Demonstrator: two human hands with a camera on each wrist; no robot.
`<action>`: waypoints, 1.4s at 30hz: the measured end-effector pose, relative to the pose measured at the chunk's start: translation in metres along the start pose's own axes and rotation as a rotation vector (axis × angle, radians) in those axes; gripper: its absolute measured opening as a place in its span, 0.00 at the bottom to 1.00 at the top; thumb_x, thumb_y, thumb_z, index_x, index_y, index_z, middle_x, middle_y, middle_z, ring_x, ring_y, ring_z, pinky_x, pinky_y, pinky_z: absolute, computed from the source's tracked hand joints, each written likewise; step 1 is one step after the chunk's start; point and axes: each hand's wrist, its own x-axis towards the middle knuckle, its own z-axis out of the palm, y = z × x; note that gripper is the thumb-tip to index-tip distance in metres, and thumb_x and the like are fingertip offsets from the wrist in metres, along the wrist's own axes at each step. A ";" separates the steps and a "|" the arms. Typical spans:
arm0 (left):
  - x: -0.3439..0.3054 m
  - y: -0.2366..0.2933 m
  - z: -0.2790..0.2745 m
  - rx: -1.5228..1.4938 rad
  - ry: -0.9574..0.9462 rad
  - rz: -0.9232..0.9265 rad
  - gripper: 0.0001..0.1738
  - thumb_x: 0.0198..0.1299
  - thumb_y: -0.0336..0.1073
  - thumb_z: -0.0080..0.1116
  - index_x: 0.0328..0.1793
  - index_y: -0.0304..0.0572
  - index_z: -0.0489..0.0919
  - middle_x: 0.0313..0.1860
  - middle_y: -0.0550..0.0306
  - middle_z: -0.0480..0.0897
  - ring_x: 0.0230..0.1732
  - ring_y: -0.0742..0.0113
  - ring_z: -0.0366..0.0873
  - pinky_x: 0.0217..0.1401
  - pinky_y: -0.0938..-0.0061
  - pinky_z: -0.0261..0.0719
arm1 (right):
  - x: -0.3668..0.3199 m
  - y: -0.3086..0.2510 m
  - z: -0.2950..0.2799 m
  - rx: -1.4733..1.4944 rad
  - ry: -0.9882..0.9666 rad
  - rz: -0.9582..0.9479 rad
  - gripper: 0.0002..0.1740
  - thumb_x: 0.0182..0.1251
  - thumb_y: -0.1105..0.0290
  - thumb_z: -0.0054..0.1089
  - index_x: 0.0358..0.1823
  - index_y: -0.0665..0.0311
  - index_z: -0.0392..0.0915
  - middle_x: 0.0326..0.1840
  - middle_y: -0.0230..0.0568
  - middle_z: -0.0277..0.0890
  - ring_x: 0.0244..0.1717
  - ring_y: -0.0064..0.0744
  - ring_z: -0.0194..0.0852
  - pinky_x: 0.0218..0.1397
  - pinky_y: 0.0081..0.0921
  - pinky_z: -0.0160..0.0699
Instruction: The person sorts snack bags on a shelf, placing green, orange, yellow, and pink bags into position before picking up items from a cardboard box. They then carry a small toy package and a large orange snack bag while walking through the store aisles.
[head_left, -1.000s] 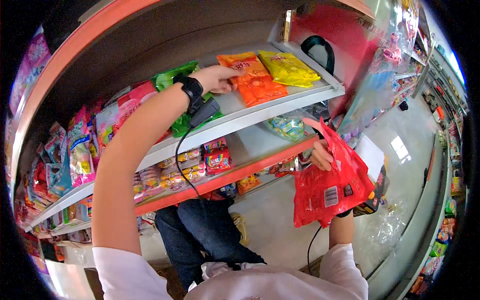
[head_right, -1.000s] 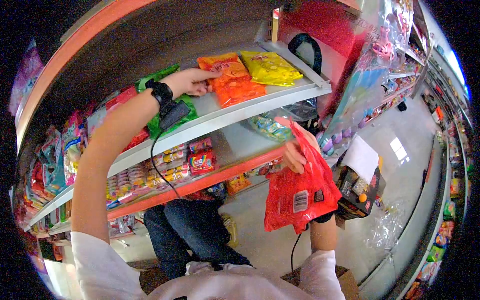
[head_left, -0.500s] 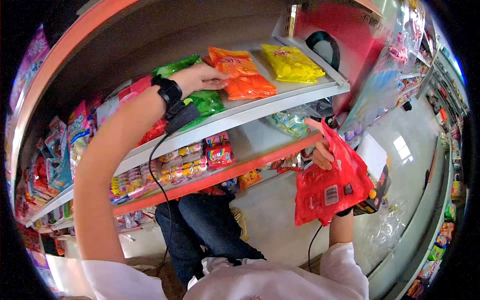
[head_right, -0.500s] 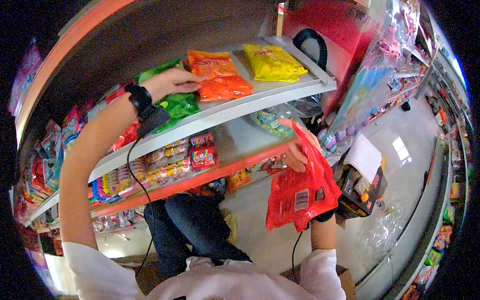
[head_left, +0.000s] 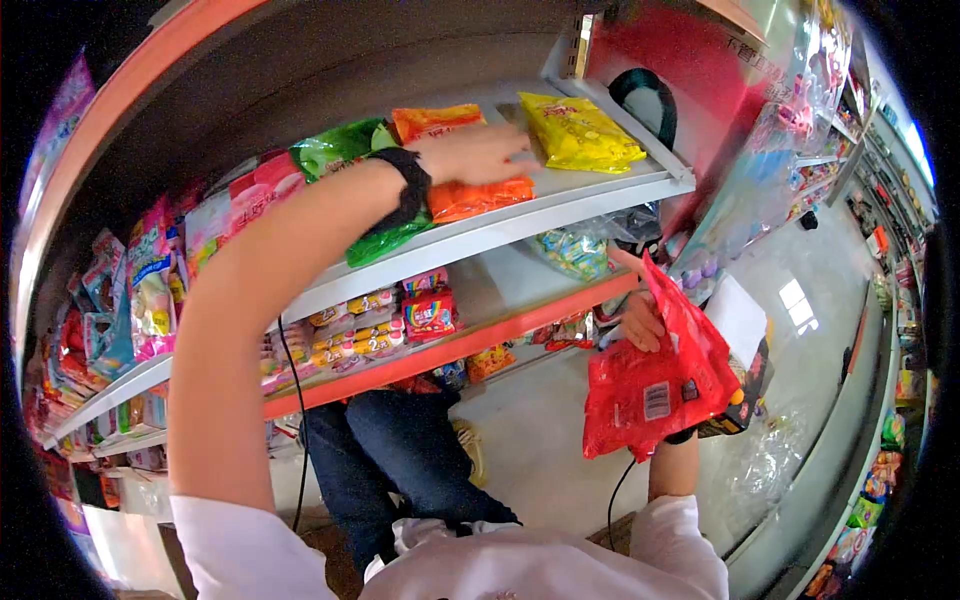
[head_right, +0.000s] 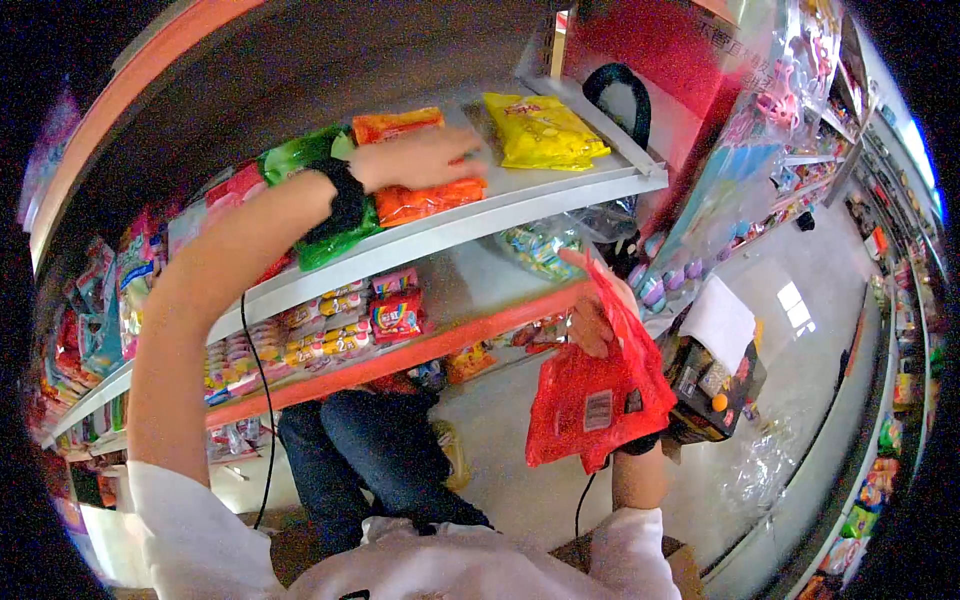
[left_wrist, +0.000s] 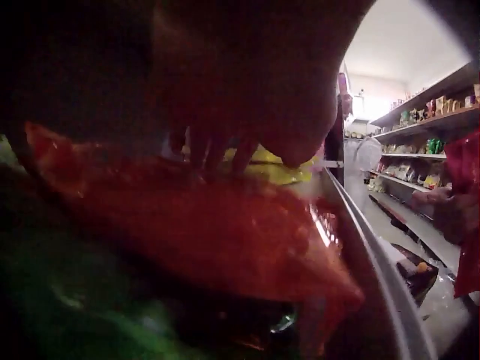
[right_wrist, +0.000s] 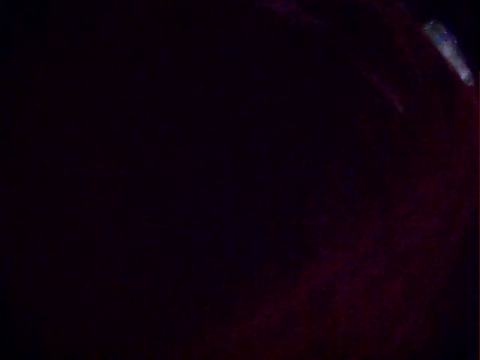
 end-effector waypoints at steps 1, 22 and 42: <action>0.001 0.006 0.006 0.003 -0.068 -0.027 0.27 0.64 0.54 0.41 0.46 0.34 0.74 0.47 0.40 0.76 0.48 0.44 0.74 0.51 0.56 0.70 | -0.004 0.002 0.010 0.011 0.119 -0.013 0.28 0.74 0.62 0.32 0.70 0.69 0.43 0.06 0.35 0.58 0.04 0.32 0.57 0.06 0.26 0.57; 0.087 -0.002 0.024 -1.422 -0.434 -0.836 0.19 0.49 0.50 0.68 0.26 0.48 0.72 0.20 0.68 0.75 0.12 0.87 0.60 0.10 0.91 0.56 | -0.086 -0.002 0.016 0.040 0.272 -0.134 0.26 0.74 0.59 0.32 0.66 0.70 0.52 0.05 0.31 0.54 0.03 0.27 0.53 0.05 0.23 0.54; -0.001 0.019 -0.041 -0.691 -0.324 -0.856 0.28 0.53 0.59 0.59 0.25 0.38 0.77 0.19 0.59 0.77 0.23 0.74 0.76 0.20 0.82 0.73 | 0.001 -0.051 0.042 -0.620 0.692 -0.031 0.23 0.71 0.53 0.41 0.44 0.67 0.74 0.06 0.25 0.56 0.04 0.19 0.52 0.07 0.18 0.50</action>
